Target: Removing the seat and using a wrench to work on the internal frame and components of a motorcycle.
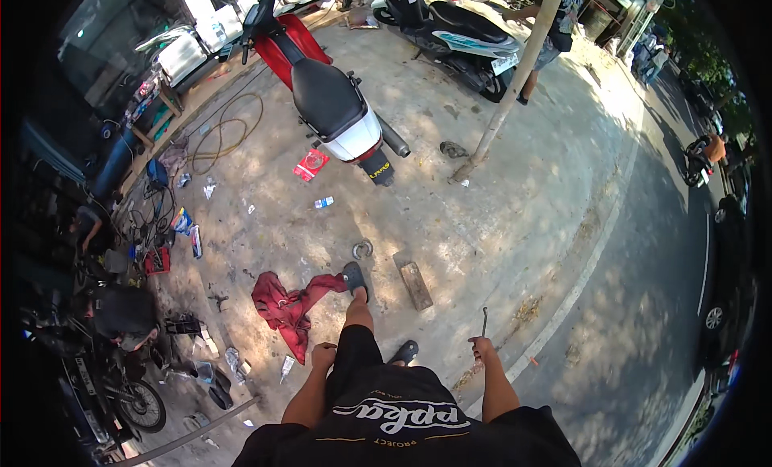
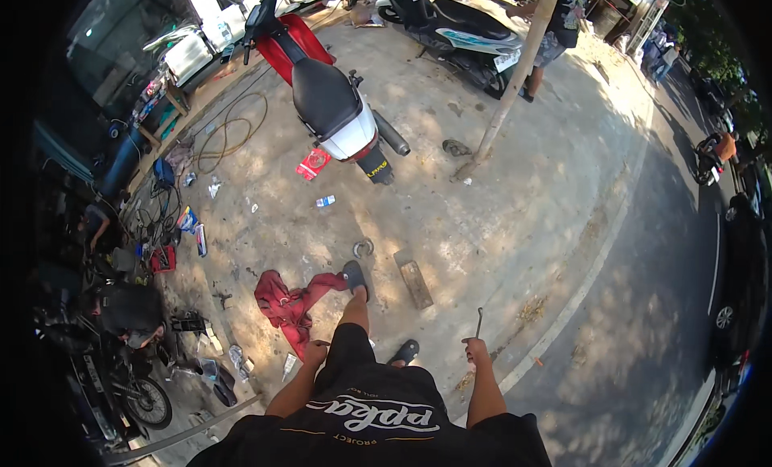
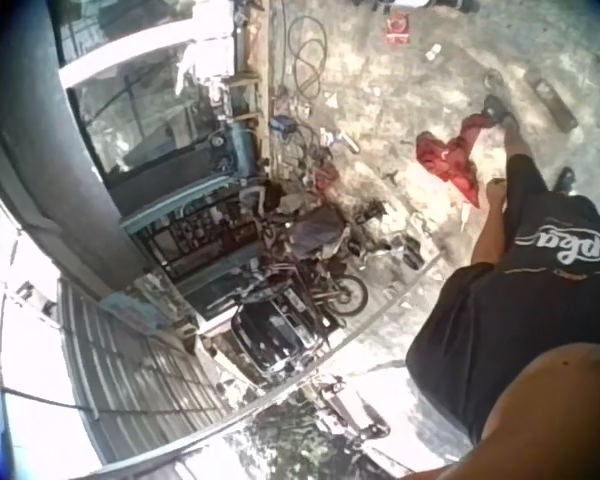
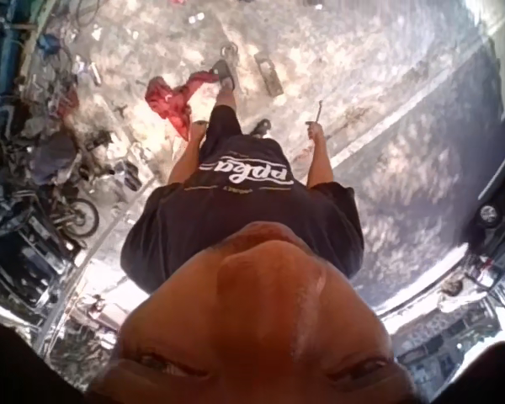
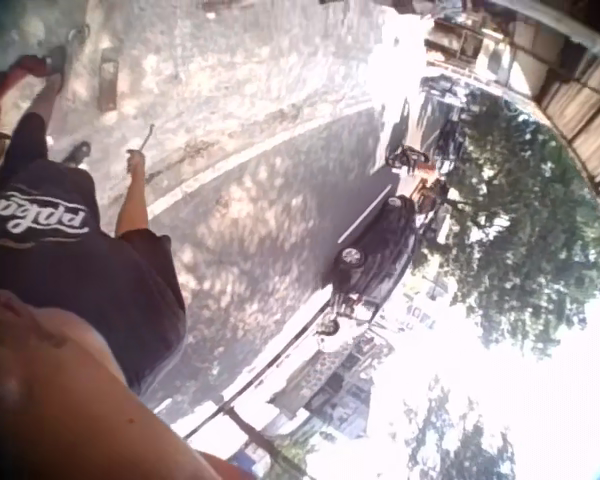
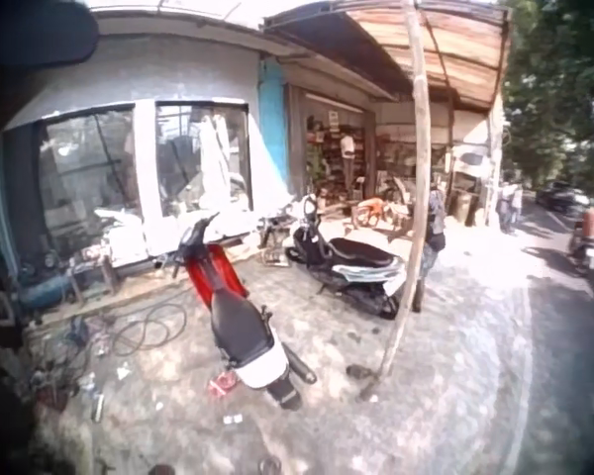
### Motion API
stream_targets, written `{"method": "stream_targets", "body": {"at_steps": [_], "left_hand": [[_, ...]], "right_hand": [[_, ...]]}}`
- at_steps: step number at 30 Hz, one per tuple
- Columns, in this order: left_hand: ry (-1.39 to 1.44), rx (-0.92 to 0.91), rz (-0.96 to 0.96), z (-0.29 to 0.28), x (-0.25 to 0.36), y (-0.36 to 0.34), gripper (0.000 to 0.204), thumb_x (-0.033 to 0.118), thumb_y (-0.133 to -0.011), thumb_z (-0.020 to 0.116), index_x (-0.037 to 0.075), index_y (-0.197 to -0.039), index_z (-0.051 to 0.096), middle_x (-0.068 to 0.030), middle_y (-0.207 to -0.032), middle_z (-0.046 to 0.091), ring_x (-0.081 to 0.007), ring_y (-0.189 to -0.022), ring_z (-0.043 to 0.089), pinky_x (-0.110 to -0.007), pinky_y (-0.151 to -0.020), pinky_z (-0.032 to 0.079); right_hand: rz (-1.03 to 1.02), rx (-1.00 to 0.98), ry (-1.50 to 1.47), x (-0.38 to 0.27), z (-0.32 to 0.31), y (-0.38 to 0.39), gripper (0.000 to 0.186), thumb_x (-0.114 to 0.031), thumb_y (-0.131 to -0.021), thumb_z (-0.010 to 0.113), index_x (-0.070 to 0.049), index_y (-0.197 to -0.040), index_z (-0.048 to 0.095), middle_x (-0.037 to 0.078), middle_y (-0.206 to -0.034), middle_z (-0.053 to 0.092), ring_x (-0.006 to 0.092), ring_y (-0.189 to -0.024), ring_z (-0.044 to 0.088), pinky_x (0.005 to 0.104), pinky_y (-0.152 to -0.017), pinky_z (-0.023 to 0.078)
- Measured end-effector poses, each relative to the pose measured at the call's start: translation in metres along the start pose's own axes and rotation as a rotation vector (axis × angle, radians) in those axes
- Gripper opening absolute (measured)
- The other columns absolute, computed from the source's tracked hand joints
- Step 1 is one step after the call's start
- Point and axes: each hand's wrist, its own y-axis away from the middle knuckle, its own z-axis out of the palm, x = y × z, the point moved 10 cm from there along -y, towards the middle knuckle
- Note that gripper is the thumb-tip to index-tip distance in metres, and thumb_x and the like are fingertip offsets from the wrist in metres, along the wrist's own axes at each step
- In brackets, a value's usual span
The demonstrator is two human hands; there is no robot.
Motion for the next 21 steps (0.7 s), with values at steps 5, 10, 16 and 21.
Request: {"method": "stream_targets", "body": {"at_steps": [5,10,16,21], "left_hand": [[-0.118,-0.165,-0.303,0.022,-0.077,-0.040,0.037,0.030,-0.070,0.063,0.009,-0.098,0.073,-0.0187,-0.104,0.068,-0.0332,-0.100,0.065,-0.039,-0.088,0.051],[-0.211,-0.109,-0.212,-0.004,-0.067,-0.135,0.041,0.029,-0.067,0.063,-0.002,-0.093,0.068,-0.0253,-0.103,0.066,-0.0342,-0.099,0.065,-0.040,-0.086,0.051],[0.021,-0.143,-0.138,-0.120,0.093,-0.251,0.025,0.026,-0.073,0.059,0.003,-0.067,0.068,-0.0096,-0.056,0.064,-0.0187,-0.048,0.063,-0.031,-0.054,0.054],[0.061,-0.050,-0.009,-0.223,0.196,-0.363,0.030,0.029,-0.070,0.066,0.013,-0.094,0.075,-0.0134,-0.094,0.071,-0.0293,-0.090,0.068,-0.035,-0.083,0.053]], "right_hand": [[-0.085,-0.020,-0.055,-0.072,0.047,-0.005,0.037,-0.015,-0.086,0.041,-0.010,-0.115,0.064,-0.003,-0.052,0.028,0.0114,-0.041,0.023,0.0297,-0.040,0.021],[0.119,-0.037,-0.013,-0.063,0.113,-0.021,0.037,-0.014,-0.088,0.040,-0.011,-0.118,0.063,-0.002,-0.053,0.026,0.0122,-0.042,0.023,0.0299,-0.041,0.023],[0.307,-0.147,0.157,-0.102,0.209,-0.019,0.035,-0.016,-0.090,0.042,-0.011,-0.118,0.062,-0.001,-0.054,0.025,0.0133,-0.041,0.022,0.0309,-0.041,0.022],[-0.188,0.031,0.218,-0.292,0.262,0.010,0.030,-0.021,-0.090,0.041,-0.010,-0.110,0.061,0.000,-0.055,0.040,0.0121,-0.040,0.032,0.0299,-0.037,0.026]]}}
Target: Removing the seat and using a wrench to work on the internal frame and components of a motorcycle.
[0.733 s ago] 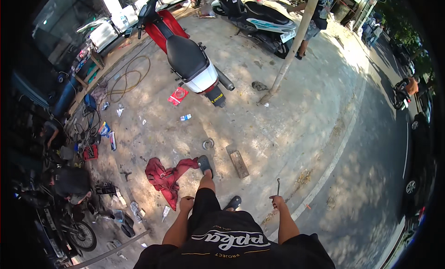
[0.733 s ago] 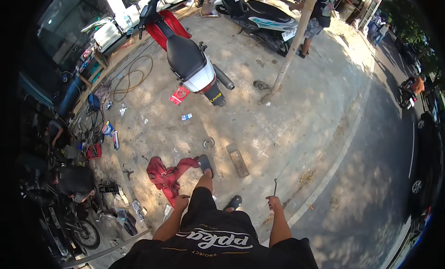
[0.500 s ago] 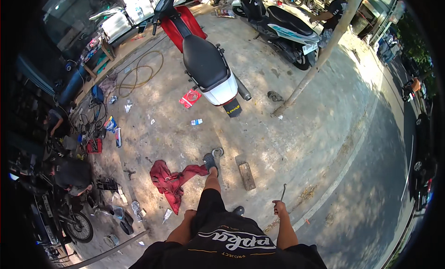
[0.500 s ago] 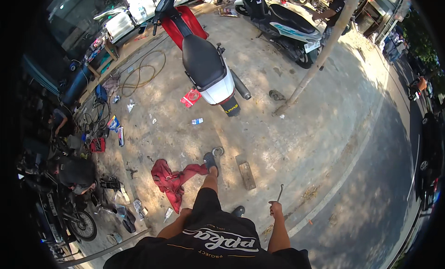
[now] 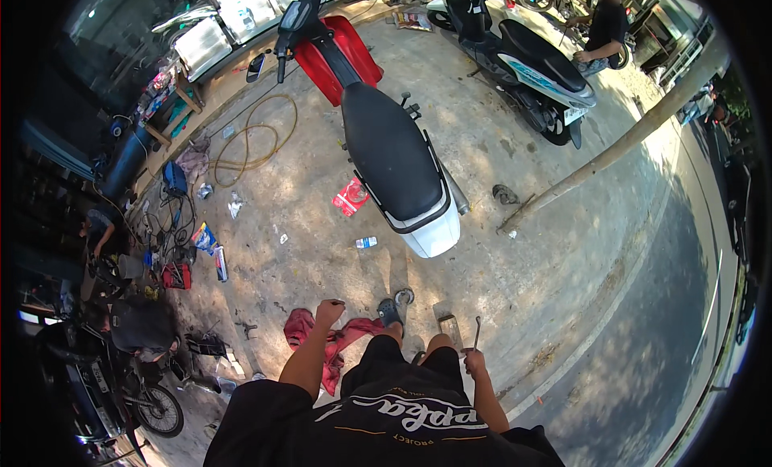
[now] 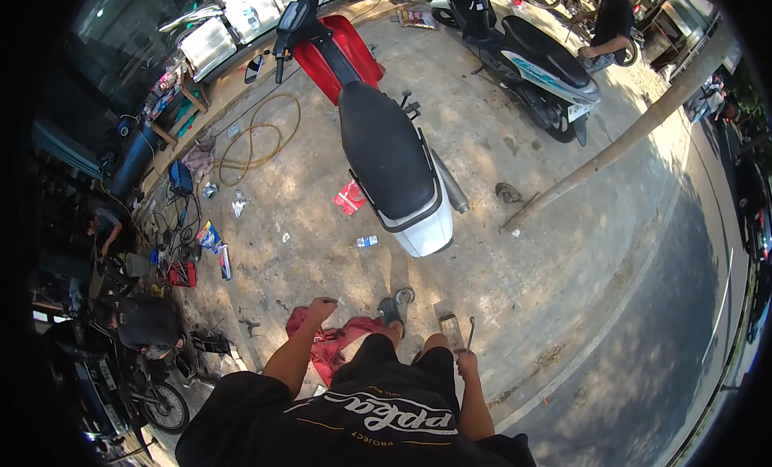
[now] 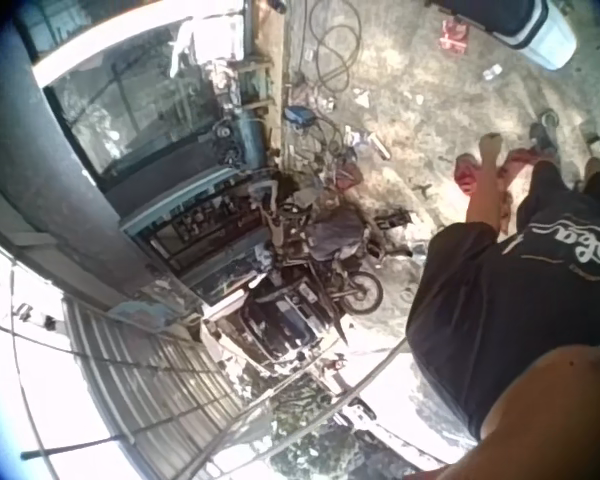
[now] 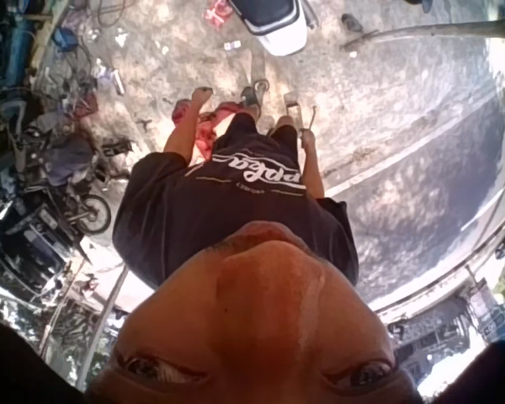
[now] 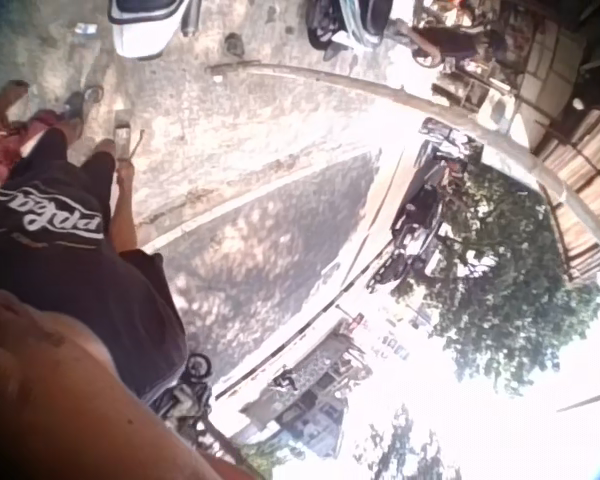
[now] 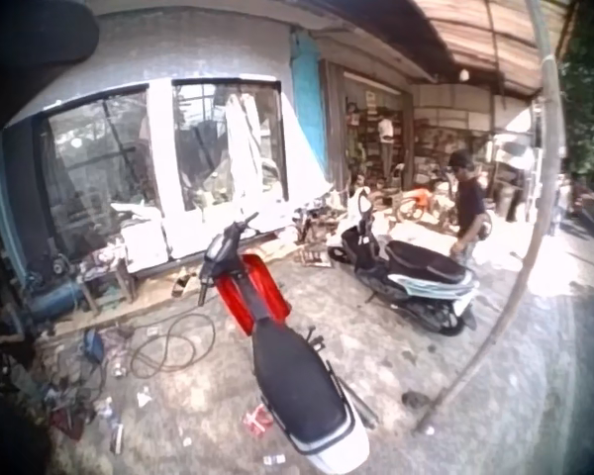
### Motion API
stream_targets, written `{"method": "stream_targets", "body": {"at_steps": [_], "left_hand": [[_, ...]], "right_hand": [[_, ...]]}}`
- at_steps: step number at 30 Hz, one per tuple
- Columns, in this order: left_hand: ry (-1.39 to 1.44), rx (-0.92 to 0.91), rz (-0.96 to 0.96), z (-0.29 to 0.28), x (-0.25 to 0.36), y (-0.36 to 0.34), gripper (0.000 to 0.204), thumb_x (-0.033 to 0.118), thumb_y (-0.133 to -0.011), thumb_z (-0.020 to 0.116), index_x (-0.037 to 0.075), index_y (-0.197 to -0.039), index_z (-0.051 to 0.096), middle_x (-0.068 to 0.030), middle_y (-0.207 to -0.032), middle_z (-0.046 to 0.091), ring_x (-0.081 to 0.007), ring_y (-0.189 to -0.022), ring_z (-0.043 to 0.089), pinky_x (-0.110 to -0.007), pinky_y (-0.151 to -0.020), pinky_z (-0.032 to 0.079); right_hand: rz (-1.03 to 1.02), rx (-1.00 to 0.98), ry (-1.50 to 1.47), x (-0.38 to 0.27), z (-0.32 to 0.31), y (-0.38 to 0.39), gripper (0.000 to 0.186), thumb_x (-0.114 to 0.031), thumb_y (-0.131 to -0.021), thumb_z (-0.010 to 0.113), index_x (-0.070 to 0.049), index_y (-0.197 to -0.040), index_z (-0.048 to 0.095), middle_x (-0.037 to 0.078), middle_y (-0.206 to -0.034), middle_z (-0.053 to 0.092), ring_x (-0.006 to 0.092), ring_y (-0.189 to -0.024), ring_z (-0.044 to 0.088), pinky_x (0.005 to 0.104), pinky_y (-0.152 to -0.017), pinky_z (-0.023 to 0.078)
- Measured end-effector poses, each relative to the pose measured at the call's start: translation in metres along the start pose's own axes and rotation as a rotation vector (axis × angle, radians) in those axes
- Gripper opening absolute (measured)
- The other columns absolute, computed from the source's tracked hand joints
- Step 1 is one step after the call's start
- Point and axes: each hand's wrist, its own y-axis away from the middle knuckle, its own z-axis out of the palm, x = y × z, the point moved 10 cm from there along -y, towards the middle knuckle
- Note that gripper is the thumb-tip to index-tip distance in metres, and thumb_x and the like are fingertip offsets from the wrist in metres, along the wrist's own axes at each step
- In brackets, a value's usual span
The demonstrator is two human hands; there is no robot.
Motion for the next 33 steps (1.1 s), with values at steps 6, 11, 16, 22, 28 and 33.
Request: {"method": "stream_targets", "body": {"at_steps": [6,11,16,22,28,33], "left_hand": [[0.147,0.085,-0.054,-0.058,0.107,-0.089,0.027,0.025,-0.074,0.063,0.007,-0.092,0.073,-0.0141,-0.088,0.071,-0.0282,-0.084,0.068,-0.036,-0.076,0.052],[0.258,-0.017,-0.055,-0.017,0.167,-0.092,0.019,0.017,-0.080,0.061,0.006,-0.094,0.065,-0.0094,-0.073,0.063,-0.0174,-0.048,0.058,-0.031,-0.038,0.041],[0.016,0.052,0.120,0.017,0.153,-0.102,0.015,0.017,-0.083,0.061,0.005,-0.089,0.066,-0.0101,-0.073,0.066,-0.0192,-0.061,0.064,-0.033,-0.049,0.049],[-0.186,0.260,0.229,-0.014,0.305,-0.107,0.018,0.014,-0.082,0.059,0.007,-0.097,0.065,-0.0159,-0.085,0.065,-0.0337,-0.084,0.063,-0.040,-0.077,0.049],[-0.133,0.436,0.443,-0.053,0.468,-0.162,0.022,0.013,-0.089,0.055,0.004,-0.109,0.059,-0.0148,-0.096,0.058,-0.0299,-0.090,0.058,-0.038,-0.080,0.046],[-0.188,0.400,0.743,-0.045,0.609,-0.212,0.028,0.020,-0.095,0.050,0.005,-0.118,0.056,-0.0170,-0.105,0.058,-0.0333,-0.092,0.057,-0.042,-0.085,0.044]], "right_hand": [[-0.103,-0.009,-0.227,-0.177,-0.001,0.006,0.033,-0.022,-0.097,0.040,-0.010,-0.127,0.047,0.001,-0.065,0.043,0.0105,-0.045,0.035,0.0275,-0.040,0.030],[-0.228,-0.215,-0.531,-0.273,0.019,0.010,0.036,-0.018,-0.100,0.037,-0.014,-0.136,0.042,-0.001,-0.070,0.043,0.0110,-0.055,0.039,0.0259,-0.049,0.034],[-0.112,-0.471,-0.949,-0.349,0.046,-0.021,0.038,-0.019,-0.100,0.038,-0.022,-0.138,0.041,-0.002,-0.074,0.042,0.0114,-0.063,0.039,0.0259,-0.055,0.035],[0.006,-0.283,-0.836,-0.399,0.009,-0.093,0.040,-0.033,-0.102,0.036,-0.023,-0.141,0.040,-0.004,-0.072,0.039,0.0057,-0.052,0.028,0.0206,-0.042,0.024],[-0.070,-0.137,-0.603,-0.452,-0.021,-0.155,0.031,-0.026,-0.101,0.042,-0.019,-0.128,0.054,-0.005,-0.067,0.040,0.0050,-0.050,0.033,0.0213,-0.043,0.028],[-0.127,-0.047,-0.512,-0.477,-0.007,-0.192,0.027,-0.020,-0.098,0.044,-0.012,-0.118,0.060,-0.002,-0.068,0.048,0.0069,-0.055,0.042,0.0231,-0.049,0.034]]}}
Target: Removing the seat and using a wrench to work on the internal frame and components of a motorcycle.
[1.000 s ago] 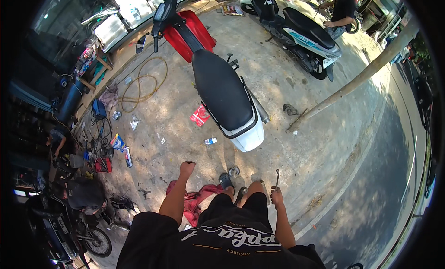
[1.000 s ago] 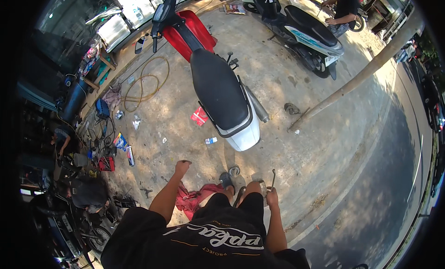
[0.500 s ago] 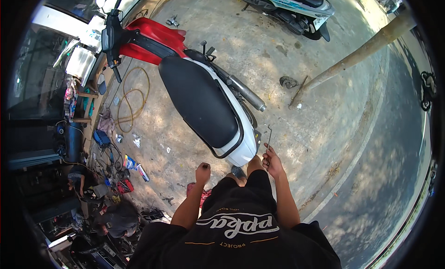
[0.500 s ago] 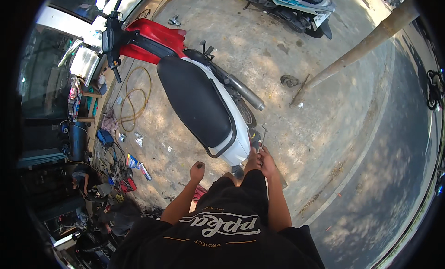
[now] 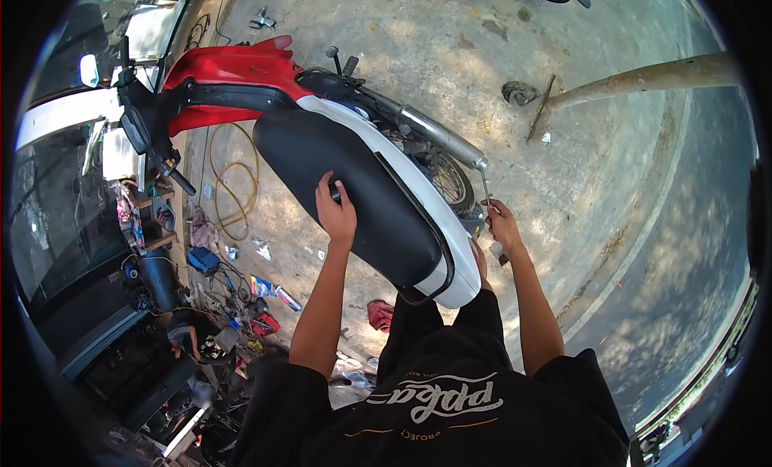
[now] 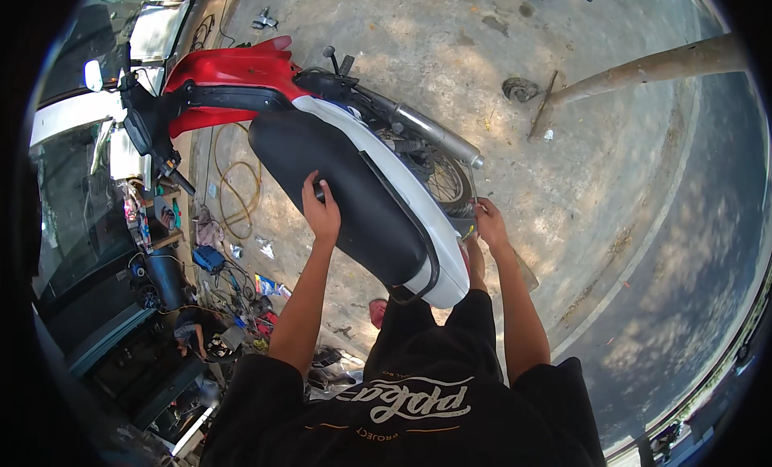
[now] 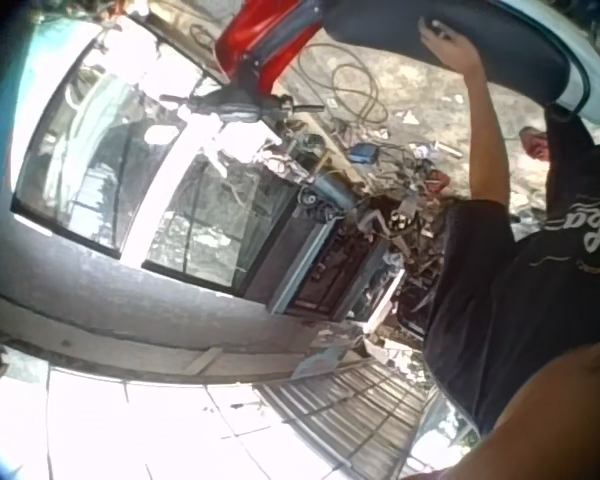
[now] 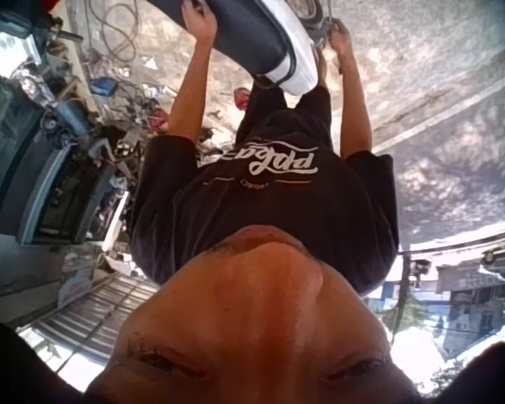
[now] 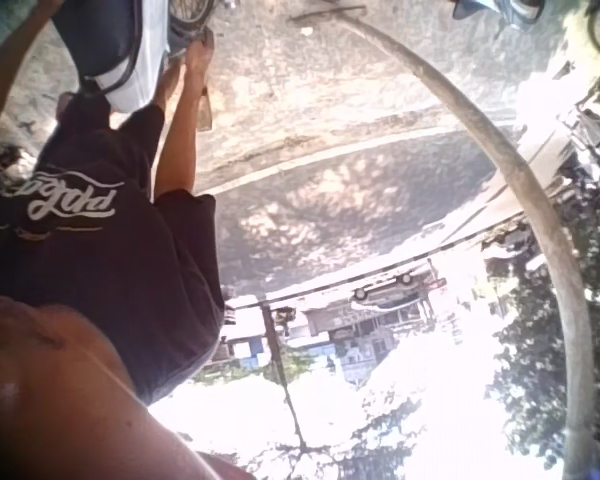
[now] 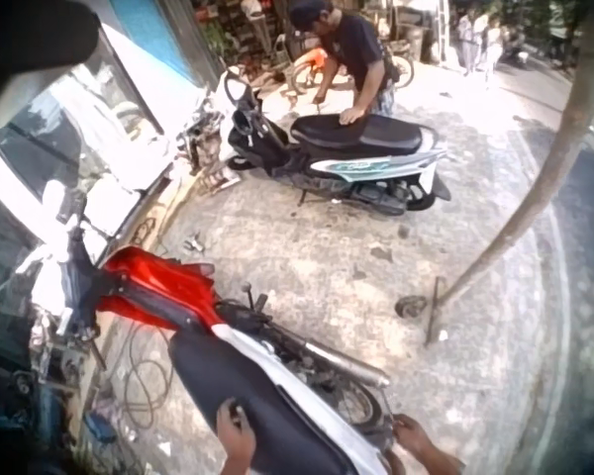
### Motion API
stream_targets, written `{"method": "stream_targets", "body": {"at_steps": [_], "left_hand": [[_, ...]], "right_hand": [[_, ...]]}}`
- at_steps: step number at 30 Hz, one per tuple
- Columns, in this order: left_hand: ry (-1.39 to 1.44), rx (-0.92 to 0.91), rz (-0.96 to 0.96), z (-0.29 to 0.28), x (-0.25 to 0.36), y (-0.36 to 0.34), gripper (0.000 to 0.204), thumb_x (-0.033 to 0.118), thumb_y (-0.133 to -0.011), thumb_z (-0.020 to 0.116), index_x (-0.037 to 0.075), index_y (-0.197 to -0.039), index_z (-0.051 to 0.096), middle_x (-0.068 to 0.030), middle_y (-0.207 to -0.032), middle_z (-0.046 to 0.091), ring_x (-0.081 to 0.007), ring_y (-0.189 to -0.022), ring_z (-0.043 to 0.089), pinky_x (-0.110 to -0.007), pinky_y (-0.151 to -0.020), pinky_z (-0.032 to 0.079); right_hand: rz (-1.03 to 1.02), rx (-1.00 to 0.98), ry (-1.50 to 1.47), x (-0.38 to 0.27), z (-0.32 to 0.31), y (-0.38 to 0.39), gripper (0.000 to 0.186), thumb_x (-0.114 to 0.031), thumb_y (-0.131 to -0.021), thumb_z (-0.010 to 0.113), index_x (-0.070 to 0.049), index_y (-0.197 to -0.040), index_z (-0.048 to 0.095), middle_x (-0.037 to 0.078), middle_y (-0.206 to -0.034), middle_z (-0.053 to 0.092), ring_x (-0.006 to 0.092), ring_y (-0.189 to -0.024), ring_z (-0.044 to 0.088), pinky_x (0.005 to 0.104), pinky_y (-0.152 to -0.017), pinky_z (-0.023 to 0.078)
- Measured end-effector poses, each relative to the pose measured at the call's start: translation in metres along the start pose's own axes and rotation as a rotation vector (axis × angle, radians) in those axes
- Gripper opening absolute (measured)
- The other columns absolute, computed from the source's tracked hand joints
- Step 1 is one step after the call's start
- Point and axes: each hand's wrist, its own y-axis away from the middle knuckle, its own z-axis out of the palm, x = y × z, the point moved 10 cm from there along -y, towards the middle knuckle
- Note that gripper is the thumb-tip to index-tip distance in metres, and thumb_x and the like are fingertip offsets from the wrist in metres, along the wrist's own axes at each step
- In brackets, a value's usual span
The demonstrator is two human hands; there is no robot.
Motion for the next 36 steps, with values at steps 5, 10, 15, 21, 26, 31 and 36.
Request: {"method": "stream_targets", "body": {"at_steps": [5,10,15,21,26,31,36], "left_hand": [[-0.133,-0.020,0.256,0.050,0.009,-0.099,0.026,0.024,-0.094,0.052,0.007,-0.113,0.059,-0.0141,-0.106,0.061,-0.0328,-0.095,0.057,-0.044,-0.096,0.037],[-0.200,-0.136,0.217,0.086,-0.012,-0.143,0.021,0.023,-0.093,0.052,0.007,-0.102,0.060,-0.0096,-0.101,0.066,-0.0281,-0.103,0.058,-0.044,-0.111,0.027],[-0.130,-0.126,0.206,0.097,-0.015,-0.140,0.020,0.022,-0.093,0.051,0.006,-0.101,0.060,-0.0100,-0.102,0.065,-0.0281,-0.103,0.058,-0.046,-0.111,0.026],[-0.145,-0.117,0.211,0.094,-0.008,-0.144,0.019,0.021,-0.092,0.052,0.006,-0.099,0.061,-0.0096,-0.101,0.064,-0.0272,-0.104,0.057,-0.046,-0.112,0.025],[-0.157,-0.096,0.212,0.081,-0.024,-0.143,0.015,0.020,-0.090,0.056,0.008,-0.096,0.061,-0.0093,-0.097,0.064,-0.0265,-0.108,0.055,-0.048,-0.110,0.025],[-0.070,-0.101,0.192,0.083,-0.019,-0.144,0.015,0.022,-0.089,0.057,0.008,-0.095,0.060,-0.0100,-0.099,0.064,-0.0261,-0.109,0.055,-0.046,-0.110,0.026],[-0.103,-0.064,0.239,0.077,0.001,-0.149,0.014,0.021,-0.088,0.057,0.009,-0.096,0.060,-0.0104,-0.098,0.066,-0.0268,-0.108,0.055,-0.049,-0.109,0.026]], "right_hand": [[-0.101,0.165,0.225,0.009,0.031,-0.028,0.037,-0.029,-0.094,0.052,-0.001,-0.117,0.061,0.011,-0.093,0.069,0.0177,-0.086,0.062,0.0284,-0.077,0.047],[-0.100,0.284,0.229,-0.013,0.081,-0.011,0.038,-0.035,-0.093,0.052,-0.008,-0.116,0.063,0.017,-0.096,0.069,0.0271,-0.090,0.067,0.0341,-0.081,0.049],[-0.055,0.459,0.469,-0.031,0.091,-0.019,0.035,-0.040,-0.090,0.052,-0.016,-0.108,0.069,0.020,-0.084,0.067,0.0392,-0.085,0.064,0.0428,-0.078,0.050],[-0.054,0.512,0.407,-0.032,0.087,-0.029,0.038,-0.042,-0.090,0.052,-0.010,-0.107,0.066,0.020,-0.080,0.065,0.0403,-0.083,0.064,0.0449,-0.076,0.049],[-0.198,0.706,0.358,-0.058,0.093,0.054,0.039,-0.034,-0.093,0.057,0.004,-0.082,0.056,0.014,-0.061,0.051,0.0216,-0.055,0.042,0.0362,-0.053,0.036],[-0.046,0.983,0.515,-0.016,0.056,0.148,0.050,-0.036,-0.096,0.053,0.011,-0.080,0.056,0.024,-0.064,0.054,0.0292,-0.055,0.042,0.0458,-0.056,0.038],[-0.155,1.202,0.207,0.066,0.053,0.215,0.052,-0.035,-0.096,0.051,0.013,-0.076,0.053,0.028,-0.065,0.053,0.0328,-0.056,0.041,0.0477,-0.058,0.037]]}}
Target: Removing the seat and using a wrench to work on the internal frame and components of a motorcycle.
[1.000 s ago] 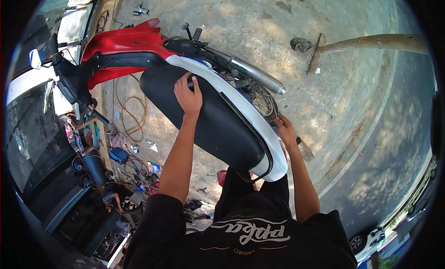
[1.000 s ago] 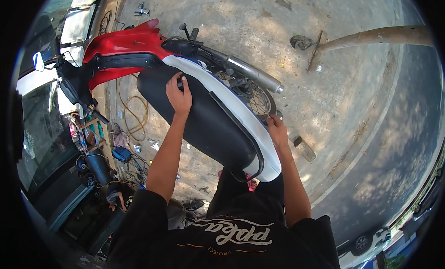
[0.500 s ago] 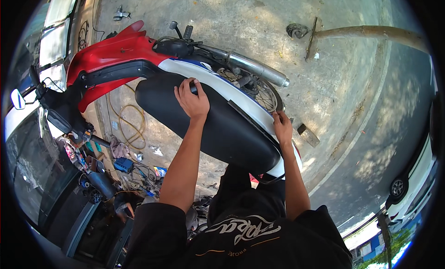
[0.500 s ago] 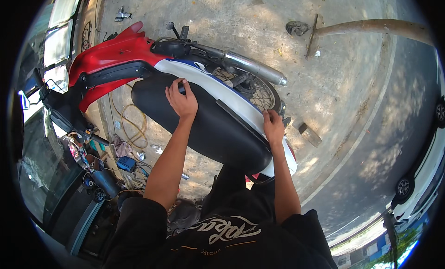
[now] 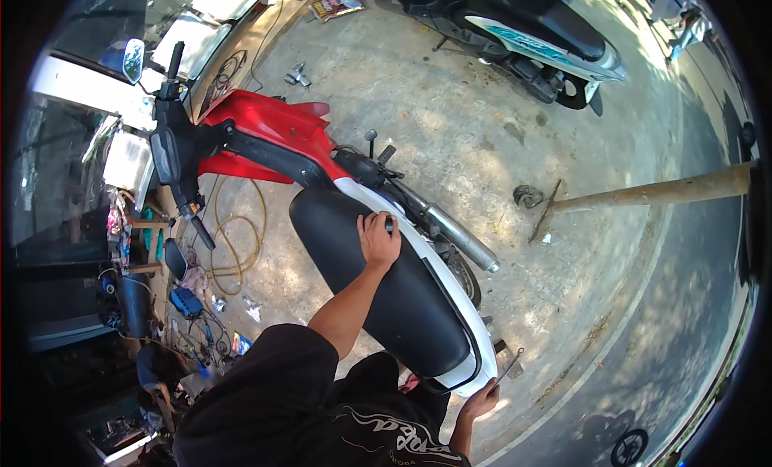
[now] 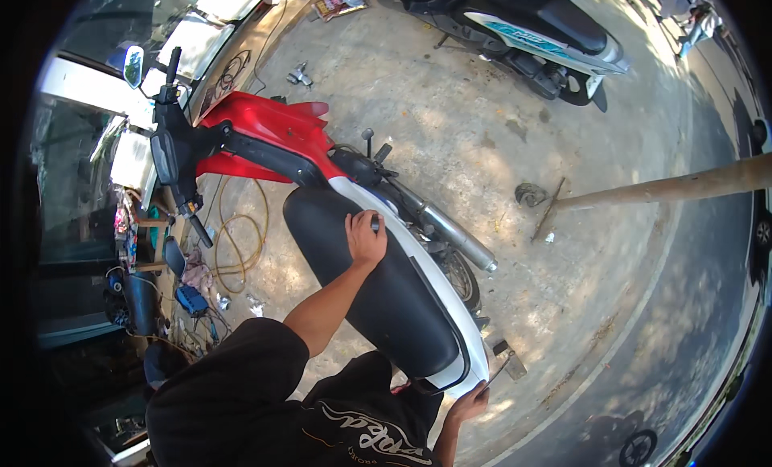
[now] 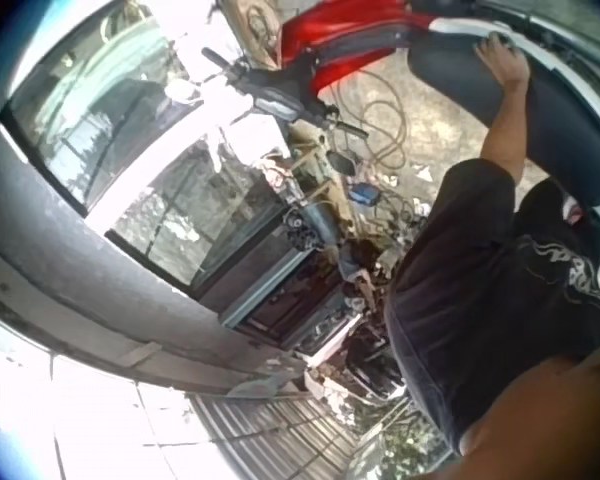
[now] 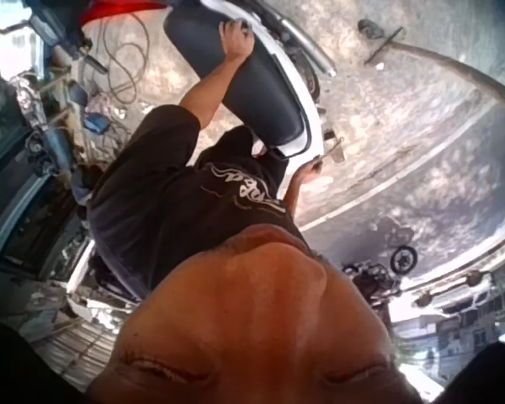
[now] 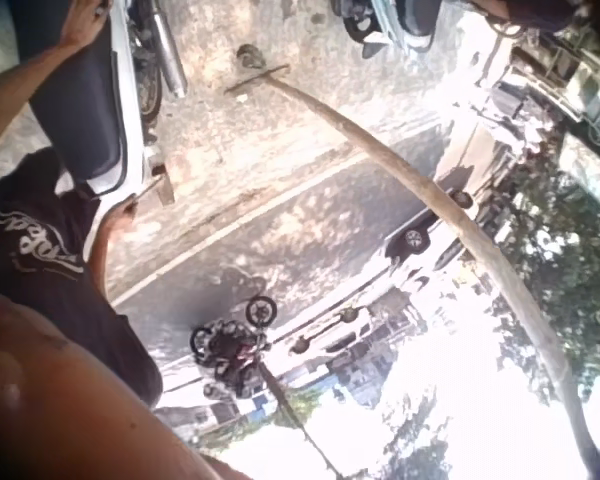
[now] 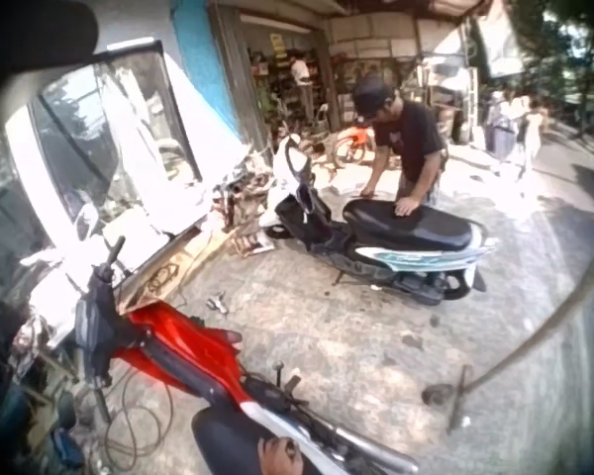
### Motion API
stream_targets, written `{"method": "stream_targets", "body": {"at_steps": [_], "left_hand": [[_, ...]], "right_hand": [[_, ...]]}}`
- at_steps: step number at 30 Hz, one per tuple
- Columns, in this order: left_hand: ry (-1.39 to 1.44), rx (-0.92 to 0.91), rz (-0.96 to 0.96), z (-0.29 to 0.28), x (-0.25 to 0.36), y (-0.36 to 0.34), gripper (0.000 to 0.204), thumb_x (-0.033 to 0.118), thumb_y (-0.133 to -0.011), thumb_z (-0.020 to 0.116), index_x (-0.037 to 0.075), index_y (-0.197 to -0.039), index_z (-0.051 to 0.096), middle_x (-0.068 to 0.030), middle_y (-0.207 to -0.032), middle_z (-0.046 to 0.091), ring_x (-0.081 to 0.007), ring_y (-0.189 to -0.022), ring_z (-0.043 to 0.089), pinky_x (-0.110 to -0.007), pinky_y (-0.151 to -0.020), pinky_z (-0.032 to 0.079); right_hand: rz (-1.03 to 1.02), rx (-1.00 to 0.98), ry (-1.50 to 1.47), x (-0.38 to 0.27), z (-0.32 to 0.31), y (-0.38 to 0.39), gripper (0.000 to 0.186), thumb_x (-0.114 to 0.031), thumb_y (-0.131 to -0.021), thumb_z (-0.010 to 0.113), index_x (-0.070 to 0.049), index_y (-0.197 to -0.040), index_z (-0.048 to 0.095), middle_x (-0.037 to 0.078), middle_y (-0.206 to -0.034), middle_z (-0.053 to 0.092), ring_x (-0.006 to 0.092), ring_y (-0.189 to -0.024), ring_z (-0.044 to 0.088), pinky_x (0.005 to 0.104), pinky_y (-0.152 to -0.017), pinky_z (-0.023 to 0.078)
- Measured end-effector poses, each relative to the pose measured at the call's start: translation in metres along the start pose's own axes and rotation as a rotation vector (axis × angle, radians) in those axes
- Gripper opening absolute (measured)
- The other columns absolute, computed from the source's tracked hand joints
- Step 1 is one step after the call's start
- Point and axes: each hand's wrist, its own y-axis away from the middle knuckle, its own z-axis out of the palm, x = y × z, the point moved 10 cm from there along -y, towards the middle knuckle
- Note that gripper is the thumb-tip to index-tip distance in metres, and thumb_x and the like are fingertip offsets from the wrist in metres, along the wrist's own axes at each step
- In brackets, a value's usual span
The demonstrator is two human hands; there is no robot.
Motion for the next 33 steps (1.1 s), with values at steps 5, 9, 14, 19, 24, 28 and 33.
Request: {"method": "stream_targets", "body": {"at_steps": [5,9,14,19,24,28,33], "left_hand": [[0.071,-0.040,-0.043,0.001,-0.027,0.009,0.011,0.016,-0.088,0.057,0.008,-0.096,0.059,-0.0093,-0.095,0.063,-0.0285,-0.102,0.056,-0.050,-0.111,0.024],[0.073,-0.093,0.138,-0.009,0.003,0.044,0.013,0.016,-0.088,0.057,0.007,-0.097,0.056,-0.0108,-0.103,0.056,-0.0304,-0.109,0.050,-0.051,-0.110,0.024],[0.287,-0.281,0.606,-0.063,0.112,0.186,0.016,0.016,-0.083,0.061,0.007,-0.094,0.054,-0.0145,-0.102,0.049,-0.0323,-0.105,0.046,-0.050,-0.097,0.030],[0.248,-0.680,1.020,-0.066,0.128,0.337,0.022,0.023,-0.079,0.064,0.009,-0.097,0.064,-0.0104,-0.108,0.056,-0.0320,-0.108,0.047,-0.048,-0.099,0.032],[0.192,-0.656,1.120,-0.061,0.127,0.352,0.031,0.024,-0.074,0.068,0.009,-0.101,0.064,-0.0095,-0.111,0.056,-0.0298,-0.113,0.044,-0.046,-0.106,0.028],[0.268,-0.773,0.996,-0.059,0.115,0.335,0.022,0.022,-0.081,0.064,0.009,-0.099,0.064,-0.0104,-0.107,0.057,-0.0298,-0.111,0.049,-0.041,-0.098,0.040],[0.217,-0.864,0.744,-0.064,0.080,0.341,0.016,0.019,-0.083,0.063,0.012,-0.097,0.065,-0.0106,-0.100,0.063,-0.0316,-0.102,0.057,-0.039,-0.087,0.047]], "right_hand": [[0.439,-0.006,-0.431,0.071,0.038,0.049,0.045,-0.032,-0.096,0.049,0.004,-0.069,0.053,0.013,-0.056,0.055,0.0213,-0.051,0.050,0.0390,-0.053,0.041],[0.268,-0.063,-0.348,0.048,0.048,0.055,0.045,-0.034,-0.100,0.040,0.004,-0.082,0.055,0.011,-0.064,0.063,0.0190,-0.056,0.061,0.0334,-0.063,0.049],[0.317,-0.166,-0.493,0.060,0.048,0.062,0.044,-0.033,-0.101,0.038,0.004,-0.085,0.056,0.013,-0.068,0.068,0.0221,-0.065,0.067,0.0335,-0.066,0.051],[0.200,-0.238,-0.578,0.059,0.070,0.071,0.042,-0.031,-0.102,0.038,0.005,-0.091,0.057,0.015,-0.081,0.070,0.0220,-0.068,0.068,0.0329,-0.068,0.051],[0.160,-0.234,-0.566,0.112,0.090,0.068,0.043,-0.034,-0.100,0.041,0.005,-0.096,0.060,0.015,-0.087,0.068,0.0214,-0.073,0.065,0.0330,-0.067,0.050],[0.198,-0.321,-0.704,0.101,0.054,0.123,0.042,-0.037,-0.100,0.041,0.002,-0.108,0.056,0.016,-0.096,0.068,0.0216,-0.078,0.068,0.0309,-0.059,0.051],[0.344,-0.511,-0.675,0.149,0.038,0.212,0.039,-0.040,-0.099,0.044,-0.002,-0.102,0.052,0.011,-0.079,0.064,0.0200,-0.063,0.063,0.0295,-0.052,0.049]]}}
